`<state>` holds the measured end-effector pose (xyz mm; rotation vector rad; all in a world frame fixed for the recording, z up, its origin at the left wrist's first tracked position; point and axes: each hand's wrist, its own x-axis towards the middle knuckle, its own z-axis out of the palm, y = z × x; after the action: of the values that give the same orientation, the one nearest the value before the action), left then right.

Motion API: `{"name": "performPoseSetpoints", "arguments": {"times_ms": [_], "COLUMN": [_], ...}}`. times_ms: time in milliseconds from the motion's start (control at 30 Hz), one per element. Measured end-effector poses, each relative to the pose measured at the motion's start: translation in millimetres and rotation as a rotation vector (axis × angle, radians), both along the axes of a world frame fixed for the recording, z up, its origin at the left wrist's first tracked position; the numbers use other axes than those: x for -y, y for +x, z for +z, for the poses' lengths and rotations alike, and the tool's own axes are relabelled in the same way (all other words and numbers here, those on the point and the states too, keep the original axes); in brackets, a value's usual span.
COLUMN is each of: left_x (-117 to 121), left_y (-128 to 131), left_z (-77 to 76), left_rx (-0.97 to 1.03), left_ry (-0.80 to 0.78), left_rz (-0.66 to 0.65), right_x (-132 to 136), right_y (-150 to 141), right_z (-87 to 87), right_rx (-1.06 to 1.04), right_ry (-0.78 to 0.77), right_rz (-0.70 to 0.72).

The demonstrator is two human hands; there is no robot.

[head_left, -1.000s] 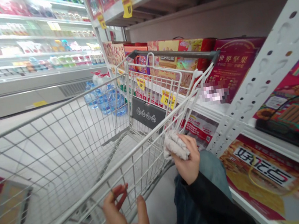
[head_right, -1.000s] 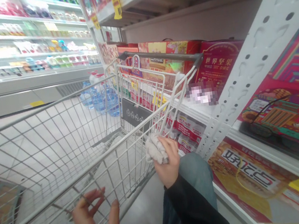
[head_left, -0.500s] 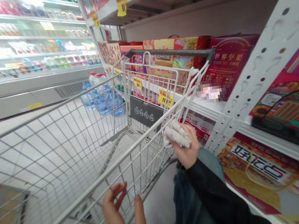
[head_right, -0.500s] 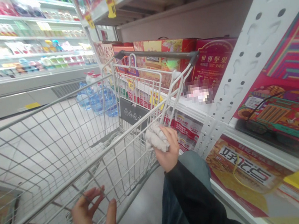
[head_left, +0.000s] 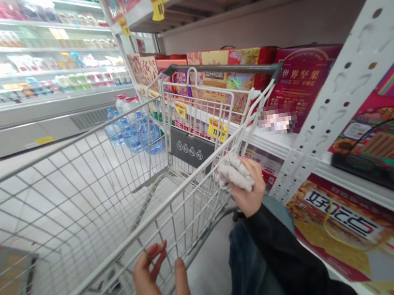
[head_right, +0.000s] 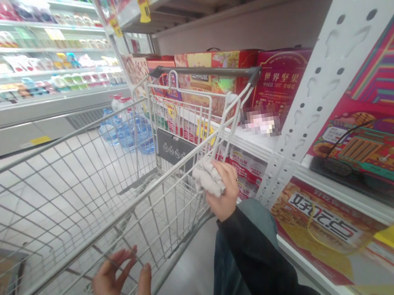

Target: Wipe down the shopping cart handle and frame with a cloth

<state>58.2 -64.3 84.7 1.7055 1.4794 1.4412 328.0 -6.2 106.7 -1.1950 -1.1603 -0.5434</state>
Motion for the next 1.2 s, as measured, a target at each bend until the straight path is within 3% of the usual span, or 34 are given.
{"name": "performPoseSetpoints", "arguments": {"times_ms": [167, 233, 300, 433, 500, 567, 700, 767, 833, 967, 1033, 1100, 1200], "left_x": [1.8, 2.1, 2.2, 2.6, 3.1, 3.3, 1.5, -0.1, -1.0, -0.2, 0.6, 0.9, 0.3], "left_y": [3.4, 2.9, 1.1, -3.6, -5.2, -6.0, -5.9, -5.8, -5.9, -6.0, -5.6, -5.2, -4.9], "left_z": [3.8, 4.5, 4.5, 2.7, 1.3, -0.7, -6.3, -8.0, -7.9, -4.2, -3.1, -3.6, -6.0], "left_rx": [0.037, 0.039, 0.029, -0.003, -0.012, -0.017, -0.026, -0.03, -0.038, -0.04, -0.033, -0.031, -0.034], "left_ry": [0.003, -0.003, -0.006, 0.012, 0.021, 0.025, 0.031, 0.042, 0.043, 0.038, 0.024, 0.007, 0.002], "left_rz": [0.009, 0.005, -0.003, -0.022, -0.029, -0.031, -0.02, -0.016, -0.02, -0.032, -0.025, -0.016, -0.012], "right_x": [9.5, 14.7, 16.3, 7.4, 2.0, 1.0, 12.7, 19.4, 22.2, 15.7, 11.9, 11.9, 18.7], "right_y": [-9.8, -14.9, -17.0, -15.6, -18.0, -24.9, -45.3, -53.1, -57.1, -58.5, -60.4, -64.1, -70.1], "right_z": [-43.3, -48.0, -35.5, 13.6, 25.6, 18.4, -31.6, -48.1, -46.5, -12.6, -5.3, -13.0, -38.2], "right_rx": [0.026, 0.047, 0.051, -0.055, -0.07, -0.083, -0.134, -0.167, -0.191, -0.232, -0.232, -0.237, -0.246], "right_ry": [-0.094, -0.115, -0.075, 0.027, 0.05, 0.054, -0.094, -0.163, -0.163, -0.062, -0.033, -0.043, -0.127], "right_rz": [0.044, 0.06, 0.038, -0.025, -0.004, 0.021, 0.115, 0.151, 0.16, 0.15, 0.159, 0.17, 0.189]}}
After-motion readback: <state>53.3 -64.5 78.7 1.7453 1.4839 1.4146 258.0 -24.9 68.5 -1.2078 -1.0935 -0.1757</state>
